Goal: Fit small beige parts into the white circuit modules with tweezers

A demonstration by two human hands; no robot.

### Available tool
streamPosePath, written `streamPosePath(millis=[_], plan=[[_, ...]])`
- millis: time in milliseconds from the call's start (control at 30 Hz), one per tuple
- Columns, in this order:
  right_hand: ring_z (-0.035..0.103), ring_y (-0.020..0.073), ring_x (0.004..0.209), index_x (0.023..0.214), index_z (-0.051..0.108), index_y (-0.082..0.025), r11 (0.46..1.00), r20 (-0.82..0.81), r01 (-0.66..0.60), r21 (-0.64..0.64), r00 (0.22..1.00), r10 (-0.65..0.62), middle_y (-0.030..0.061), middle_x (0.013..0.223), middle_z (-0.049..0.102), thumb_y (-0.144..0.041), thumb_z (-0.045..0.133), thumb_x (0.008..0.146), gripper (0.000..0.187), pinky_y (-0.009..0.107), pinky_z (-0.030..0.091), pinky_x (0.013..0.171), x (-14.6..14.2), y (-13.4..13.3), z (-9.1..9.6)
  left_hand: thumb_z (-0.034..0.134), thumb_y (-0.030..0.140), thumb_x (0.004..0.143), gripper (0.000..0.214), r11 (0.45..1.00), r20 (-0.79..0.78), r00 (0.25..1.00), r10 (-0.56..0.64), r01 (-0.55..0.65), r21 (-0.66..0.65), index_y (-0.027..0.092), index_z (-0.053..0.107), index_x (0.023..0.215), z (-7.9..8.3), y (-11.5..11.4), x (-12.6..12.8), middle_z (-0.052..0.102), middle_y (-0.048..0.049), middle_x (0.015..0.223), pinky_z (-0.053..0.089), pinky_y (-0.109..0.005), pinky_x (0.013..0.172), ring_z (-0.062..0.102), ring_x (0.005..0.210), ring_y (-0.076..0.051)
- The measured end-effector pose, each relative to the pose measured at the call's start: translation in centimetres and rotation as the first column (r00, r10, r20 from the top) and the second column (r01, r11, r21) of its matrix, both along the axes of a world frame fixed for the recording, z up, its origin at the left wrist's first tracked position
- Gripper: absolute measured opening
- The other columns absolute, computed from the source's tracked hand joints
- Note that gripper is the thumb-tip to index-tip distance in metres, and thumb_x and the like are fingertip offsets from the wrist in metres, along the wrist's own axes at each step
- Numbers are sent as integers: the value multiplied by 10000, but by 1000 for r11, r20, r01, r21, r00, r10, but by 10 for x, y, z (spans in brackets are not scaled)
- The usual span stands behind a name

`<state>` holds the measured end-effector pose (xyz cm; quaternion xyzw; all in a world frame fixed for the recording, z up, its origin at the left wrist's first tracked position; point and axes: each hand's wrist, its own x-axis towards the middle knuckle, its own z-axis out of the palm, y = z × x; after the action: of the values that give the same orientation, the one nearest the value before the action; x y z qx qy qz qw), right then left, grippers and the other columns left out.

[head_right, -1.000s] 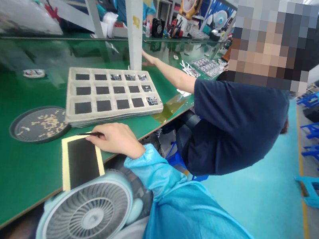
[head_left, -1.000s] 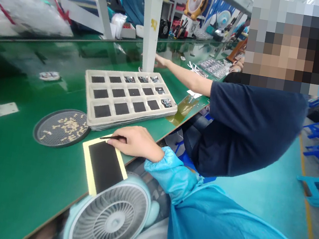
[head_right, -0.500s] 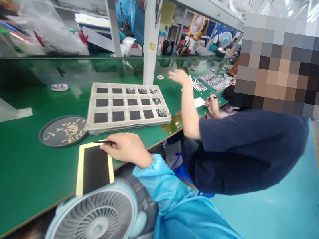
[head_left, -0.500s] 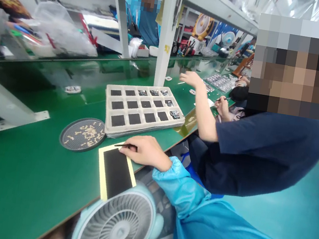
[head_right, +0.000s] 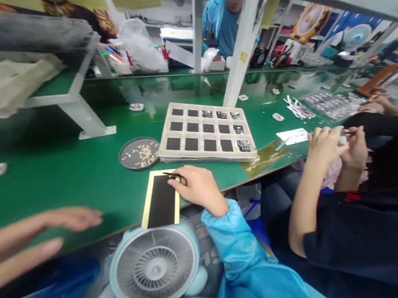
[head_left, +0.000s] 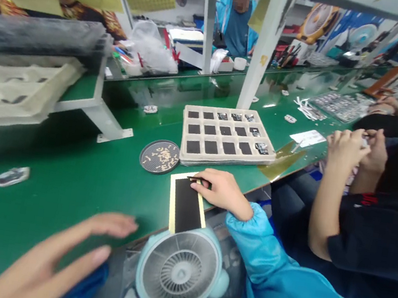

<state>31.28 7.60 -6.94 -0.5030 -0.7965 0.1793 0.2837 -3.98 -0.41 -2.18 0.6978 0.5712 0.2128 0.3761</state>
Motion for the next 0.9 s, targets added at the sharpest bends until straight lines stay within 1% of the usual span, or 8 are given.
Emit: streamPosePath(millis=[67,133,300,467,567,667,767,900], plan=[[625,122,772,1128,758,-271,1000,-2,-21,-3,1000,21,-26,820,689,-384,688,977,201,248,361,693,1,1,0,676,633,766,443,999,-12,1000,23,-22,35,469,716,1176,28,55,30,691,4,1354,499,-581,1131,620,1289,-366],[629,121,768,1115,766,-273,1000,-15,-25,-4,1000,25,-25,823,692,-377,687,977,191,249,371,693,2,1,-1,652,600,818,550,988,6,997,79,-79,133,304,650,1281,36,119,56,665,-81,1373,464,-566,1162,606,1299,-338],[642,126,777,1030,791,-267,999,-81,-34,-20,996,33,-13,826,703,-339,651,998,160,255,395,703,3,0,-3,690,450,814,699,935,-296,919,261,-165,314,126,512,1407,0,269,75,541,-236,1455,435,-505,1163,529,1369,-380],[654,117,804,1067,777,-278,993,-119,-109,-43,987,103,-24,849,705,-345,633,1012,168,251,402,702,6,2,-5,711,578,777,848,883,-545,700,462,-302,360,-14,487,1341,-28,357,73,502,-376,1406,430,-611,1075,469,1345,-515],[651,117,798,1066,774,-266,990,-124,-137,-38,984,131,-19,843,699,-351,626,1016,178,253,403,698,7,3,-7,656,663,792,869,844,-535,654,535,-393,365,-2,498,1329,-36,386,69,528,-372,1383,453,-604,1018,528,1274,-515],[649,118,789,1057,766,-273,991,-104,-132,-35,986,128,-25,834,696,-363,663,997,149,255,392,688,7,3,-8,675,567,802,763,836,-515,660,547,-402,374,24,517,1315,-41,398,58,579,-335,1332,479,-557,971,593,1193,-471],[651,123,787,1065,756,-296,995,-46,-95,-35,995,94,-33,838,699,-399,713,966,149,257,373,669,5,3,-10,706,503,781,598,844,-444,727,525,-376,383,71,597,1180,-39,388,52,633,-268,1226,498,-486,946,621,1128,-400],[679,150,887,1157,736,-315,999,46,-45,-2,998,45,-4,997,727,-375,638,1020,179,262,397,703,-1,6,-7,699,402,781,347,821,-190,858,478,-360,443,150,638,1012,-27,346,61,656,-119,993,509,-399,917,629,970,-275]])
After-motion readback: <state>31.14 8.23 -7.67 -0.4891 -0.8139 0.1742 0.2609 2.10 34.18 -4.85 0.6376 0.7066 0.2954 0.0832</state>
